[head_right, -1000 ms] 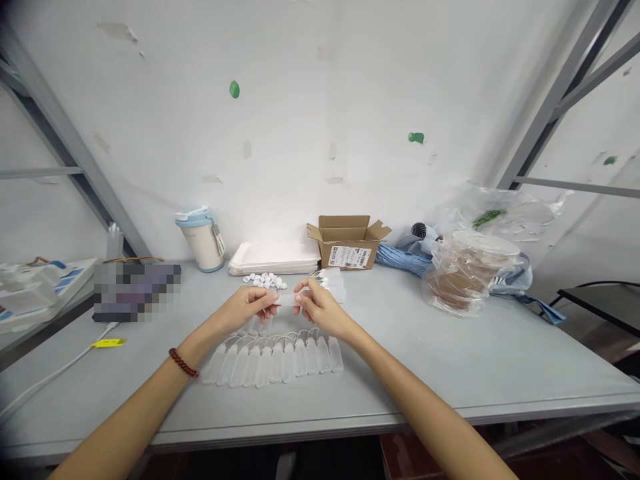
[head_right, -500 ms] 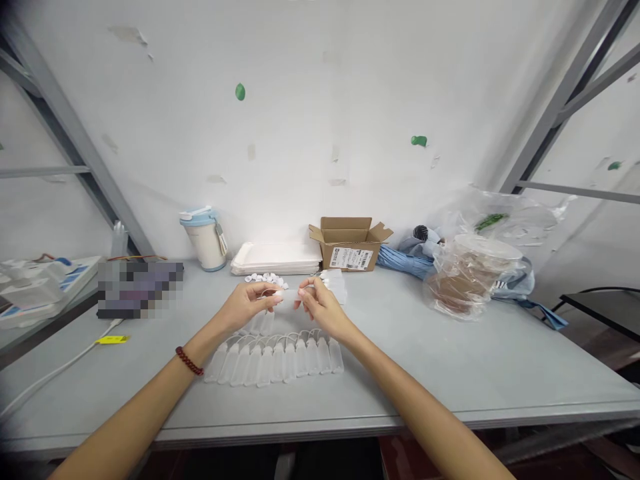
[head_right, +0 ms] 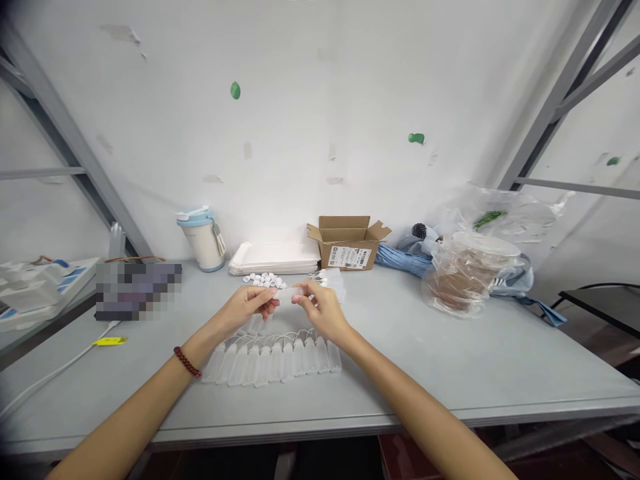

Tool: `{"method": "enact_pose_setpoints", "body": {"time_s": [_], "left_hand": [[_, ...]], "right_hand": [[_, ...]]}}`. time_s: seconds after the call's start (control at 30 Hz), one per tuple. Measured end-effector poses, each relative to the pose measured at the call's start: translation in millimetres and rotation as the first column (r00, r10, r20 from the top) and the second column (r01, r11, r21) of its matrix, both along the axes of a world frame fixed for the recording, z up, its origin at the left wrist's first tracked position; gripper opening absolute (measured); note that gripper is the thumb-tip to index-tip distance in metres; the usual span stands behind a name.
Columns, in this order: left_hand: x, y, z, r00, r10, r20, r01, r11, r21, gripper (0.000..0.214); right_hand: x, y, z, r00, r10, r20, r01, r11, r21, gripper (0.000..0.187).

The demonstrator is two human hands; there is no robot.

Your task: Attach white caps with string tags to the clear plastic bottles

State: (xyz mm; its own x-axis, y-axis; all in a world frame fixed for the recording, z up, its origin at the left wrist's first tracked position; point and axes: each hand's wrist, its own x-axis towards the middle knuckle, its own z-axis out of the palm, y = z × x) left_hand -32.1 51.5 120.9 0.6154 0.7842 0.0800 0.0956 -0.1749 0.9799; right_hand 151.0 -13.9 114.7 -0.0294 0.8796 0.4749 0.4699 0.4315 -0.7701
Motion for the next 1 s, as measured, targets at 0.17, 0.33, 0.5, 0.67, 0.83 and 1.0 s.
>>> {"method": "enact_pose_setpoints", "body": {"time_s": [0.17, 0.33, 0.5, 0.67, 0.83, 1.0], "left_hand": [[-1, -4, 7.8, 1.0, -0.002, 0.015, 0.002, 0.999, 0.052, 0.037], [-3, -3, 8.8, 1.0, 0.011, 0.007, -0.012, 0.993, 0.115, 0.032], [-3, -3, 5.9, 1.0, 0.023, -0.016, -0.02, 0.986, 0.163, 0.031], [-7, 8, 5.1, 0.991, 0.122, -0.045, -0.109, 0.969, 0.221, 0.035], [-30, 41, -8.1, 0.822, 0.521, -0.23, -0.301, 0.74, 0.601, 0.03], [-46, 67, -29.5, 0.723, 0.607, -0.329, -0.219, 0.653, 0.725, 0.029]], "right_hand": [[-4, -3, -1.7, 0.999, -0.019, -0.028, 0.02, 0.999, 0.029, 0.016], [-4, -3, -2.7, 0.996, -0.026, -0.083, 0.025, 0.999, -0.02, 0.018], [-5, -3, -1.9, 0.987, -0.009, -0.158, -0.002, 0.998, -0.066, 0.02], [1, 6, -1.5, 0.981, -0.049, -0.186, 0.034, 0.996, -0.086, 0.023], [36, 28, -8.8, 0.953, -0.252, -0.168, 0.253, 0.967, -0.016, 0.028], [66, 42, -17.4, 0.891, -0.446, 0.085, 0.444, 0.895, 0.044, 0.027]]}}
